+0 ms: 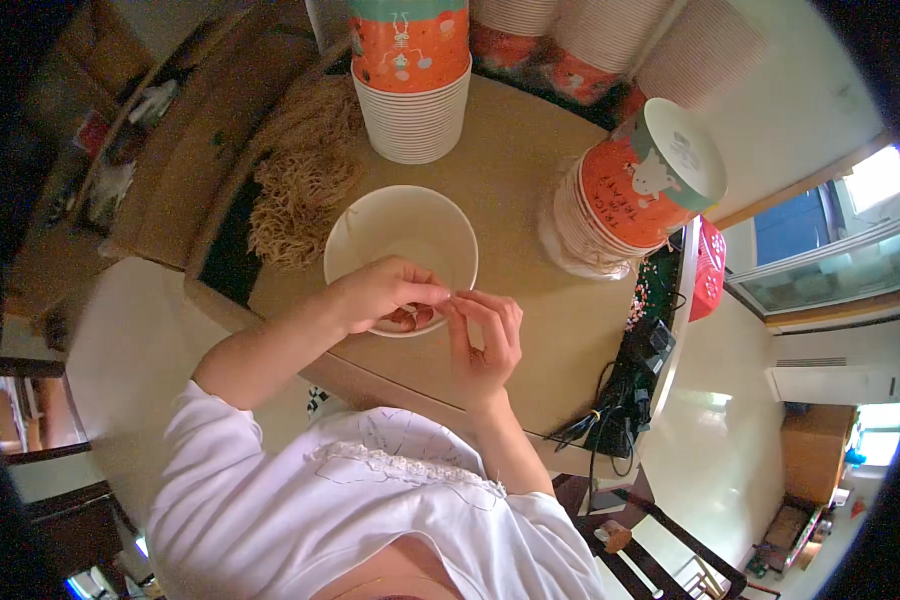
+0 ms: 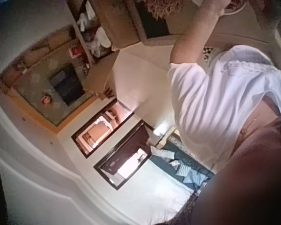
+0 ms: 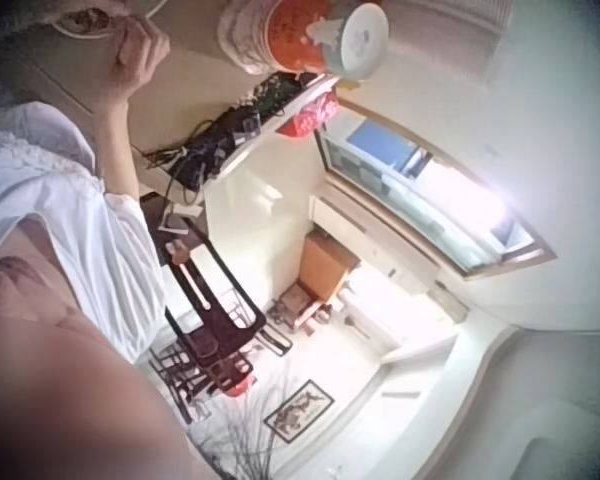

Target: Tying elastic strings onto paper buckets for packaging or manufacturing purposes.

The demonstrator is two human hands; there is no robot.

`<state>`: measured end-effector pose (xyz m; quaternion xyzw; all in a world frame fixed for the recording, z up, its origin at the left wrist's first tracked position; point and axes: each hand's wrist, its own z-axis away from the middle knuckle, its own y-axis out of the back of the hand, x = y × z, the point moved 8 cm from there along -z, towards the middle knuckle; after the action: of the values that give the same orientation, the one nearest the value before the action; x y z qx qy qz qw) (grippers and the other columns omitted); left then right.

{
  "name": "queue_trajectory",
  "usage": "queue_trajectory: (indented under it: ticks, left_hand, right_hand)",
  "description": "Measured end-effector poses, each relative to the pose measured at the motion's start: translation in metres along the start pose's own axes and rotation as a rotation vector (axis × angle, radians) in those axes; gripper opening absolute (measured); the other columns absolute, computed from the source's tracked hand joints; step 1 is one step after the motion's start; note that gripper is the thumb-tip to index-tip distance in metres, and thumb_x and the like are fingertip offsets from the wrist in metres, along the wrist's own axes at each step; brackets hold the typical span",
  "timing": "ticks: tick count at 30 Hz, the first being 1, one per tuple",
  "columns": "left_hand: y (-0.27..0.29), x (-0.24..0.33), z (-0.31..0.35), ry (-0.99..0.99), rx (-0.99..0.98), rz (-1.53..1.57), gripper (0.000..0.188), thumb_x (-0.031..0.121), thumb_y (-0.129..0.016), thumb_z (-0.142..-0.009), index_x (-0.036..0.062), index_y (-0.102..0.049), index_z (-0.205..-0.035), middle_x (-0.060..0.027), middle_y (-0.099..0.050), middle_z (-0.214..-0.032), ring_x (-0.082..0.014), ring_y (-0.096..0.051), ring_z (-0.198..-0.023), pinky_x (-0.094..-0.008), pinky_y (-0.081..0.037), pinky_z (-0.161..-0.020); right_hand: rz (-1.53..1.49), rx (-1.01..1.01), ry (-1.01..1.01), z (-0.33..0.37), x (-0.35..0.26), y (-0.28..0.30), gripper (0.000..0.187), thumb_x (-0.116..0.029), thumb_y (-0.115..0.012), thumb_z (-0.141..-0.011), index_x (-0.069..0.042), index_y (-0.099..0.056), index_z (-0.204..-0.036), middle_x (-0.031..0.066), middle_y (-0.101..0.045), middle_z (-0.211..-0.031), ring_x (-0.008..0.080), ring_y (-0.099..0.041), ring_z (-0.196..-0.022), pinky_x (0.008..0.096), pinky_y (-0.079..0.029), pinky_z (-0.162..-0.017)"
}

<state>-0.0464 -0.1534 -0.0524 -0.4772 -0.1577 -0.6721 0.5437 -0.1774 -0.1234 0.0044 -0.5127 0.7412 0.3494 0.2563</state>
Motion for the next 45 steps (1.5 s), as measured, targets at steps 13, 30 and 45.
queue_trajectory:
  ticks: [13,30,45]
  left_hand:
    - [0.010,0.027,0.022,-0.352,0.217,-0.367,0.008,0.008,-0.067,-0.084,0.0008,-0.068,-0.087,-0.0020,-0.063,-0.075,-0.0082,-0.056,-0.066,-0.0232,-0.046,-0.058]
    - [0.010,0.036,0.034,-0.344,0.285,-0.347,0.014,0.007,-0.064,-0.086,-0.0023,-0.069,-0.095,-0.0077,-0.070,-0.080,-0.0106,-0.064,-0.072,-0.0251,-0.051,-0.067]
    - [-0.004,0.056,0.055,-0.590,0.466,-0.707,0.008,0.006,-0.064,-0.083,0.0008,-0.068,-0.087,-0.0136,-0.066,-0.072,-0.0221,-0.064,-0.060,-0.0313,-0.049,-0.057]
  right_hand:
    - [-0.026,-0.115,-0.095,-0.002,0.002,-0.003,0.018,0.005,-0.066,-0.077,-0.002,-0.068,-0.094,0.0102,-0.063,-0.092,0.0210,-0.059,-0.082,0.0314,-0.046,-0.075]
    - [-0.096,-0.328,-0.210,-0.020,0.010,-0.017,0.012,0.003,-0.071,-0.075,-0.001,-0.065,-0.084,0.0076,-0.060,-0.083,0.0168,-0.058,-0.074,0.0273,-0.049,-0.067]
    - [0.051,-0.303,-0.058,-0.025,-0.005,-0.015,0.015,0.004,-0.071,-0.073,-0.001,-0.062,-0.084,0.0066,-0.059,-0.084,0.0161,-0.055,-0.072,0.0266,-0.046,-0.065]
